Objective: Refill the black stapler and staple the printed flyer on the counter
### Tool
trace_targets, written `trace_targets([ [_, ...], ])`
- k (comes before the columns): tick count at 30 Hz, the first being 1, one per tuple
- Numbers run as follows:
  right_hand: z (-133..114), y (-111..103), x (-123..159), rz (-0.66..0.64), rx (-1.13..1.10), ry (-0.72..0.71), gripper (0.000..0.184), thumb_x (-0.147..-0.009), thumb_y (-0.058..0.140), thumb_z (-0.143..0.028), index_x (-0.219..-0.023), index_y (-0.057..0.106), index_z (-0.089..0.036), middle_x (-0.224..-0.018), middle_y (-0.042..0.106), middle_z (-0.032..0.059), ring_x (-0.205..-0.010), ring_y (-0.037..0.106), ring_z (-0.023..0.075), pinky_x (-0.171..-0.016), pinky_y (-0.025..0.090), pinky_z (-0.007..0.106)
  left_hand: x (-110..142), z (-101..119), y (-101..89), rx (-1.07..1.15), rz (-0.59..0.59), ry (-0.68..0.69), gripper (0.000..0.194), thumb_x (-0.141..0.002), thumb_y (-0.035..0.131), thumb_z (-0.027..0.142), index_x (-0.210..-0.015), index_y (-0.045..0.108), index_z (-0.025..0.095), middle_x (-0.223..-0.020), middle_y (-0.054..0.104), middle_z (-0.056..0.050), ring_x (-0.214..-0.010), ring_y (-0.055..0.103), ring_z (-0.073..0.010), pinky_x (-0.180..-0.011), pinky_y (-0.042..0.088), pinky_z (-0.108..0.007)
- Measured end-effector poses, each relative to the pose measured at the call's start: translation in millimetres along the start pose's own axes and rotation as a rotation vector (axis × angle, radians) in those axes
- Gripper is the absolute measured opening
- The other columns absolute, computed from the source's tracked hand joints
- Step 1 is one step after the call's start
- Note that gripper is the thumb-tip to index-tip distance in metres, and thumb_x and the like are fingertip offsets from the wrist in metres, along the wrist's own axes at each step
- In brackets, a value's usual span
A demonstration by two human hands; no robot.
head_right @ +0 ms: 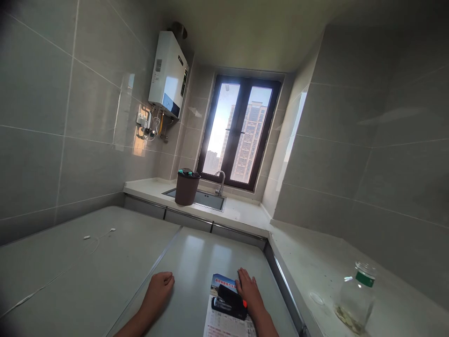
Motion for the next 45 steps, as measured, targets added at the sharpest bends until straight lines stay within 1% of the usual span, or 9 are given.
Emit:
trace_targets([
  [11,-196.9,59.8,-36.5,-0.090,-0.034,-0.123,0.053,-0.100,0.039,-0.026,-0.153,0.043,-0.031,-0.164,0.035,0.0042,-0.153,0.030,0.0251,-0.122,0.017,0.065,-5.5,-17.7,-53.9,0.381,0.428,-0.373,0.035,-0.067,0.056,0.049,-0.058,0.031,0.027,-0.051,0.028,0.009,-0.051,0.029,-0.0125,-0.051,0.024,-0.026],
  [15,-223.4,62.1,-36.9,-0.090,-0.057,-0.087,0.055,-0.100,0.037,-0.025,-0.154,0.039,-0.035,-0.164,0.035,0.0033,-0.153,0.028,0.0284,-0.116,0.013,0.075,-2.1,-18.1,-68.9,0.402,0.510,-0.405,0.032,-0.070,0.059,0.044,-0.057,0.037,0.025,-0.050,0.031,0.008,-0.051,0.033,-0.0130,-0.051,0.029,-0.027],
  [18,-226.0,54.1,-33.2,-0.068,-0.077,-0.090,0.057,-0.100,0.036,-0.026,-0.156,0.032,-0.039,-0.164,0.035,0.0003,-0.153,0.029,0.0289,-0.116,0.019,0.072,-2.4,-17.4,-73.4,0.381,0.551,-0.403,0.026,-0.070,0.060,0.043,-0.058,0.046,0.023,-0.051,0.035,0.008,-0.052,0.036,-0.0139,-0.054,0.033,-0.028],
  [21,-214.5,36.7,-28.9,0.011,-0.086,-0.096,0.053,-0.103,0.032,-0.031,-0.156,0.033,-0.036,-0.164,0.037,0.0011,-0.150,0.035,0.0272,-0.117,0.031,0.057,-4.0,-15.4,-69.6,0.378,0.527,-0.375,0.026,-0.069,0.060,0.043,-0.059,0.047,0.023,-0.052,0.036,0.008,-0.053,0.037,-0.0135,-0.055,0.033,-0.028],
  [24,-180.0,15.9,-22.2,0.091,-0.056,-0.057,0.041,-0.103,0.032,-0.030,-0.129,0.063,-0.026,-0.137,0.065,0.0084,-0.130,0.058,0.0277,-0.103,0.045,0.039,-3.4,-14.3,-66.8,0.354,0.523,-0.351,0.028,-0.070,0.060,0.043,-0.058,0.043,0.024,-0.052,0.032,0.009,-0.053,0.033,-0.0124,-0.055,0.030,-0.027],
  [28,-97.4,-10.2,-0.6,0.096,0.050,0.064,0.038,-0.099,0.040,-0.034,-0.080,0.072,-0.025,-0.092,0.076,0.0104,-0.087,0.074,0.0293,-0.073,0.051,0.036,-2.6,-16.2,-66.9,0.325,0.505,-0.360,0.032,-0.072,0.059,0.045,-0.058,0.038,0.025,-0.052,0.030,0.009,-0.052,0.031,-0.0121,-0.054,0.027,-0.027],
  [32,-10.4,-41.1,36.0,0.115,0.148,0.180,0.035,-0.095,0.043,-0.029,-0.077,0.073,-0.024,-0.089,0.076,0.0128,-0.085,0.075,0.0305,-0.071,0.050,0.036,-2.9,-15.4,-69.7,0.337,0.525,-0.364,0.033,-0.073,0.057,0.045,-0.058,0.035,0.025,-0.051,0.029,0.009,-0.051,0.030,-0.0123,-0.053,0.026,-0.027],
  [35,31.3,-57.7,58.8,0.113,0.190,0.249,0.039,-0.097,0.040,-0.030,-0.081,0.075,-0.021,-0.091,0.077,0.0152,-0.085,0.075,0.0299,-0.071,0.050,0.036,-3.5,-11.5,-70.8,0.335,0.544,-0.351,0.031,-0.071,0.057,0.043,-0.057,0.035,0.025,-0.050,0.029,0.009,-0.052,0.031,-0.0126,-0.053,0.027,-0.027],
  [45,48.9,-54.7,67.7,0.106,0.203,0.279,0.042,-0.098,0.037,-0.031,-0.081,0.074,-0.020,-0.089,0.076,0.0134,-0.076,0.072,0.0250,-0.062,0.043,0.031,-0.4,-9.1,-68.7,0.361,0.497,-0.348,0.031,-0.071,0.058,0.041,-0.060,0.033,0.025,-0.054,0.031,0.009,-0.054,0.030,-0.0116,-0.052,0.028,-0.025],
])
Point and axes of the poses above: each hand's wrist, its own x-axis away from the middle knuckle, its own y-axis out of the palm, z = x × y, the point moved 5 cm from there along -x, towards the middle knuckle
